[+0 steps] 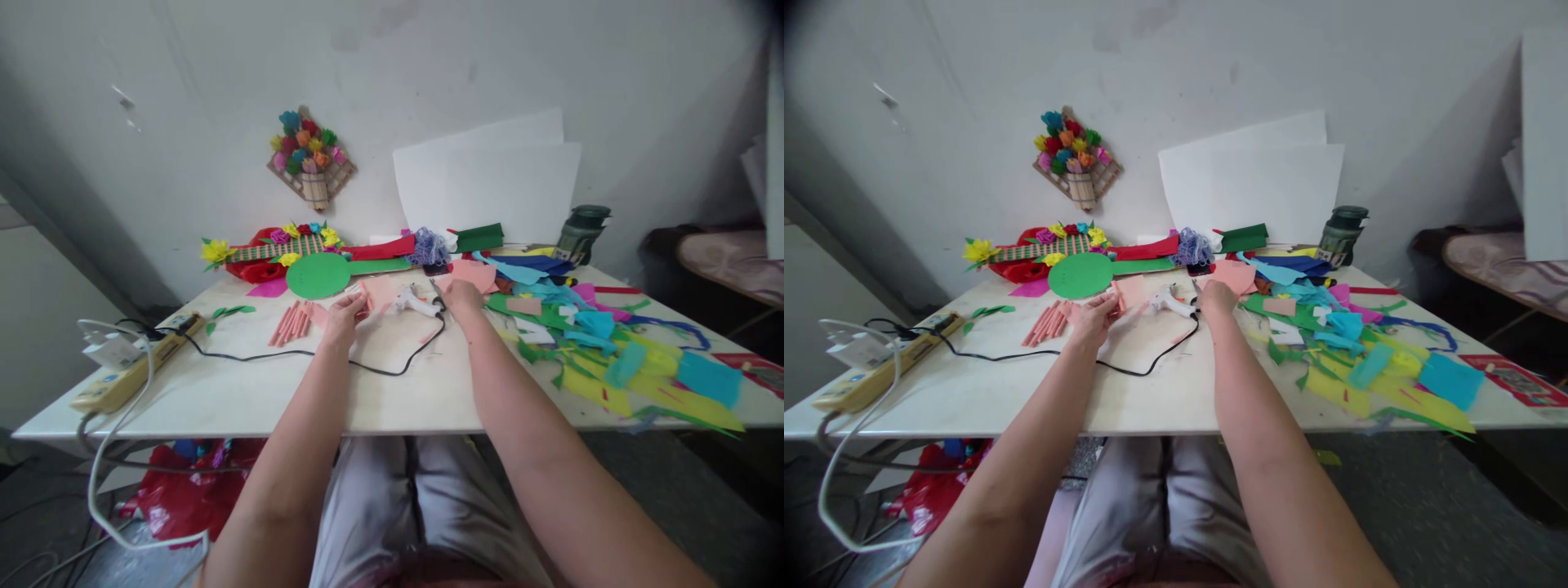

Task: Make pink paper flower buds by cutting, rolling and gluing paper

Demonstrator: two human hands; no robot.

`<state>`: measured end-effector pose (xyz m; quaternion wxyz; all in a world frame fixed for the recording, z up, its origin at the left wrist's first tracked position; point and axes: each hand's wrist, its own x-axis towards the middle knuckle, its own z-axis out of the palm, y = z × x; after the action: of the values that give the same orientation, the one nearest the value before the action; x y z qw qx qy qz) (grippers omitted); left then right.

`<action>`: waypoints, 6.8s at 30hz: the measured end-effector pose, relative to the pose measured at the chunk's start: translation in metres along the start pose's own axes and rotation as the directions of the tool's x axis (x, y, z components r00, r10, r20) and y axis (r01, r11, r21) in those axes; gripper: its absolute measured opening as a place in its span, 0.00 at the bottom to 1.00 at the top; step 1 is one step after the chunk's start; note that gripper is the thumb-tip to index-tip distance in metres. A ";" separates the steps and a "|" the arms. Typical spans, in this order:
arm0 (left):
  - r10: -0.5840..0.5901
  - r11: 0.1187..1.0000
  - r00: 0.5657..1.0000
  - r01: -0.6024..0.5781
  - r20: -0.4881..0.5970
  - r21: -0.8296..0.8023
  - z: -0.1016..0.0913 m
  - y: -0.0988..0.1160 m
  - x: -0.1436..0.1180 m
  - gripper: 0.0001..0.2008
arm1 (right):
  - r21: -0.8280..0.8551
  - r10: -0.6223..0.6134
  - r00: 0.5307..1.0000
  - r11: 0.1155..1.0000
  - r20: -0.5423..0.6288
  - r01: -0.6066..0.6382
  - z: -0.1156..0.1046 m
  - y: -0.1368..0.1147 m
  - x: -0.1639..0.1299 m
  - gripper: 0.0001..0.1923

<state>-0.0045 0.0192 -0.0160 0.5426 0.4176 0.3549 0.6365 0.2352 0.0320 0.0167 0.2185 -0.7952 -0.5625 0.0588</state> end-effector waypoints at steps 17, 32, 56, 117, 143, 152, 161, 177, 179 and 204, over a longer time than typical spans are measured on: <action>0.008 1.000 1.000 -0.008 0.006 -0.005 -0.001 0.001 -0.001 0.17 | -0.133 -0.084 0.996 0.988 -0.028 0.080 0.006 -0.003 -0.004 0.17; 0.039 0.997 0.999 -0.038 0.013 -0.070 -0.008 -0.003 0.005 0.15 | 0.704 -0.070 0.996 0.711 0.060 0.007 0.010 -0.006 0.000 0.14; 0.030 0.981 0.993 -0.052 -0.115 -0.186 -0.006 0.004 0.001 0.16 | 0.943 -0.843 0.441 0.333 0.307 -0.018 -0.009 -0.008 -0.028 0.21; 0.040 0.935 0.970 -0.121 -0.240 -0.334 -0.002 0.008 0.000 0.12 | 0.847 -0.755 0.569 0.501 0.326 0.180 0.022 -0.048 -0.047 0.19; 0.044 0.966 0.970 -0.103 -0.241 -0.236 -0.004 0.007 0.004 0.10 | 0.798 -0.726 0.638 0.531 0.256 0.284 0.028 -0.050 -0.044 0.17; 0.057 0.974 0.974 -0.102 -0.220 -0.201 -0.006 0.005 0.006 0.14 | 0.763 -0.705 0.670 0.560 0.233 0.323 0.032 -0.049 -0.041 0.15; 0.080 0.973 0.975 -0.122 -0.208 -0.198 -0.007 0.005 0.005 0.15 | 0.762 -0.711 0.661 0.560 0.241 0.324 0.030 -0.049 -0.043 0.15; 0.026 0.977 0.982 -0.065 -0.189 -0.203 -0.004 0.006 0.002 0.19 | 0.815 -0.739 0.580 0.541 0.343 0.209 0.021 -0.047 -0.046 0.20; 0.025 0.978 0.980 -0.065 -0.197 -0.199 -0.003 0.007 0.001 0.19 | 0.816 -0.734 0.588 0.541 0.339 0.205 0.021 -0.048 -0.047 0.20; 0.021 0.974 0.987 -0.056 -0.158 -0.219 -0.001 0.006 0.000 0.20 | 0.838 -0.724 0.608 0.518 0.325 0.170 0.027 -0.051 -0.047 0.19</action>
<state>-0.0081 0.0184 -0.0108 0.5443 0.3104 0.3141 0.7132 0.1646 0.0106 0.0063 0.3190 -0.3714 -0.7237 0.4863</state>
